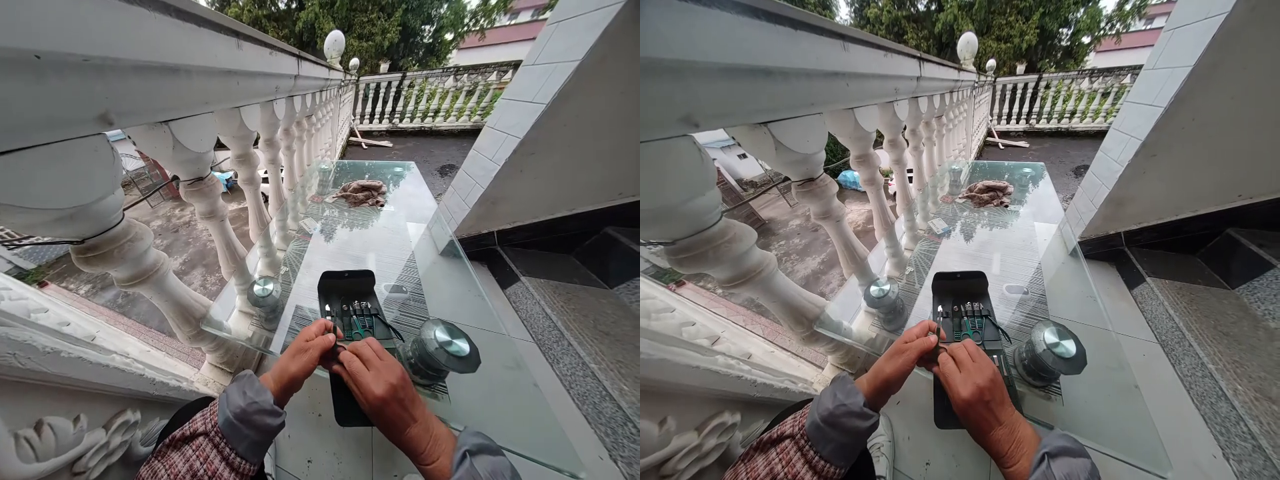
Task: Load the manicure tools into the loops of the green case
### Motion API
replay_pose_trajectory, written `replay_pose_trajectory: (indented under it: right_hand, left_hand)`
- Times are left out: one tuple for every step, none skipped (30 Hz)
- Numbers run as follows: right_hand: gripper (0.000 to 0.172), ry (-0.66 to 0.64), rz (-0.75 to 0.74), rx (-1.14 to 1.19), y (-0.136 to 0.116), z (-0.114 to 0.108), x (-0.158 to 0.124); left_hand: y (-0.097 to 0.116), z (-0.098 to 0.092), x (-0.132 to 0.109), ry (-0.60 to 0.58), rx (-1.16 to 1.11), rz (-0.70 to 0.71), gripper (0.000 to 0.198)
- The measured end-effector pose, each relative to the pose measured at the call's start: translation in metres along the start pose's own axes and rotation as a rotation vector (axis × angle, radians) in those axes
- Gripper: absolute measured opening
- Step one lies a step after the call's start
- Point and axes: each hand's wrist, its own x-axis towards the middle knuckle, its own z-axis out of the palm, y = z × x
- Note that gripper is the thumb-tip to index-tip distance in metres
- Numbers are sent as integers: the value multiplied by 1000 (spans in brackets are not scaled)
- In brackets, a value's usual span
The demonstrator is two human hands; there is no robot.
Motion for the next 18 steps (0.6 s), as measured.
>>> replay_pose_trajectory:
  right_hand:
    - [17, 2, 20, -1, 0, 0, 1]
    - [19, 6, 41, 2, 1, 0, 1]
    - [21, 11, 66, 10, 3, 0, 1]
    - [21, 17, 100, 24, 6, 0, 1]
    - [21, 21, 141, 45, 10, 0, 1]
    - [21, 24, 188, 68, 15, -1, 0]
    - [21, 25, 236, 90, 20, -1, -1]
    - [21, 23, 277, 112, 24, -1, -2]
    - [21, 13, 302, 133, 27, -1, -4]
    - [21, -6, 309, 152, 29, 0, -6]
    - [21, -30, 299, 167, 30, 2, -8]
    - [21, -58, 279, 175, 30, 4, -10]
    - [21, -88, 258, 173, 29, 6, -12]
    - [20, -115, 241, 162, 28, 8, -14]
    - [20, -138, 231, 145, 27, 10, -15]
    - [20, -160, 227, 126, 26, 12, -15]
    - [19, -179, 225, 109, 26, 13, -15]
    - [19, -196, 223, 96, 25, 14, -15]
  left_hand:
    - [1, -1, 0, -4, -5, 5, 18]
    - [3, -2, 0, -12, 0, 8, 19]
    - [5, -3, 1, -17, 18, 10, 20]
    - [6, -5, 1, -18, 55, 16, 22]
    - [8, -7, 2, -1, 120, 30, 23]
    - [9, -10, 3, 36, 222, 57, 24]
    - [9, -14, 4, 94, 362, 102, 25]
    - [8, -18, 6, 178, 546, 167, 24]
    - [6, -23, 8, 256, 752, 234, 22]
    - [3, -26, 9, 319, 938, 289, 18]
    - [0, -30, 11, 348, 1079, 330, 13]
    - [-3, -32, 13, 355, 1183, 357, 7]
    - [-6, -33, 15, 348, 1256, 374, 2]
    - [-8, -34, 17, 330, 1307, 381, 3]
    - [-10, -34, 19, 314, 1346, 381, 8]
    - [-12, -34, 21, 299, 1378, 375, 12]
    - [-13, -33, 22, 287, 1404, 369, 16]
    - [-13, -33, 23, 277, 1422, 363, 18]
